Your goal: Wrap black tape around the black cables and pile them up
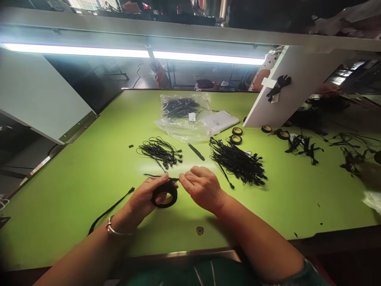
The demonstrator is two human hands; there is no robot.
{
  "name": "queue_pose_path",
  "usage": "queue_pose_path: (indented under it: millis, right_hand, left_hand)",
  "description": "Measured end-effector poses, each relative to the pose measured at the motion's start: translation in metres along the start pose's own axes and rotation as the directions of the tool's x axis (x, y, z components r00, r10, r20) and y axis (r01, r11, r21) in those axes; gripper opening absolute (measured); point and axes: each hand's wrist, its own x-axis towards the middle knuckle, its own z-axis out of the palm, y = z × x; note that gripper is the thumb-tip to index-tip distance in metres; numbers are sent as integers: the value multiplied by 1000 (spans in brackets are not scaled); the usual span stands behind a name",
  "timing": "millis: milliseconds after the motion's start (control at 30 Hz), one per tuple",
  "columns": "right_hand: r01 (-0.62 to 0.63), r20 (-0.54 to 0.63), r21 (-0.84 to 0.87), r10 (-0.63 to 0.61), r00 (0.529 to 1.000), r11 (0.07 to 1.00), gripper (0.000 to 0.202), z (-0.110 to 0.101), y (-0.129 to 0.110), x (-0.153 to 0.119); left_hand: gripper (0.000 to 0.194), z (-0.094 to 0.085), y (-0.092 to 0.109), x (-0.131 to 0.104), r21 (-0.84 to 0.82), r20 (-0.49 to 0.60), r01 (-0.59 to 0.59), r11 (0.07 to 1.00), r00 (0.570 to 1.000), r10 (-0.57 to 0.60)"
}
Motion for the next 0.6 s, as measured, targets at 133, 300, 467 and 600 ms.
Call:
queue_pose_path:
  millis: [133,300,467,600]
  right_hand:
    - [7,-51,35,-5,999,999,16,2,0,0]
    - [-146,76,167,135,988,975,13,4,0,2]
    - [-359,391,350,214,895,865,17,4,0,2]
    - [-501,486,444,271,831,743,21,1,-2,3]
  left_hand:
    - [32,-5,-4,3,68,-67,-31,997,997,36]
    - [27,-9,-7,5,229,-117,-119,966,982,148]
    - [17,-9,-7,6,545,28,-396,738,889,457]
    - [15,-8,-4,4,592,108,-461,661,858,502]
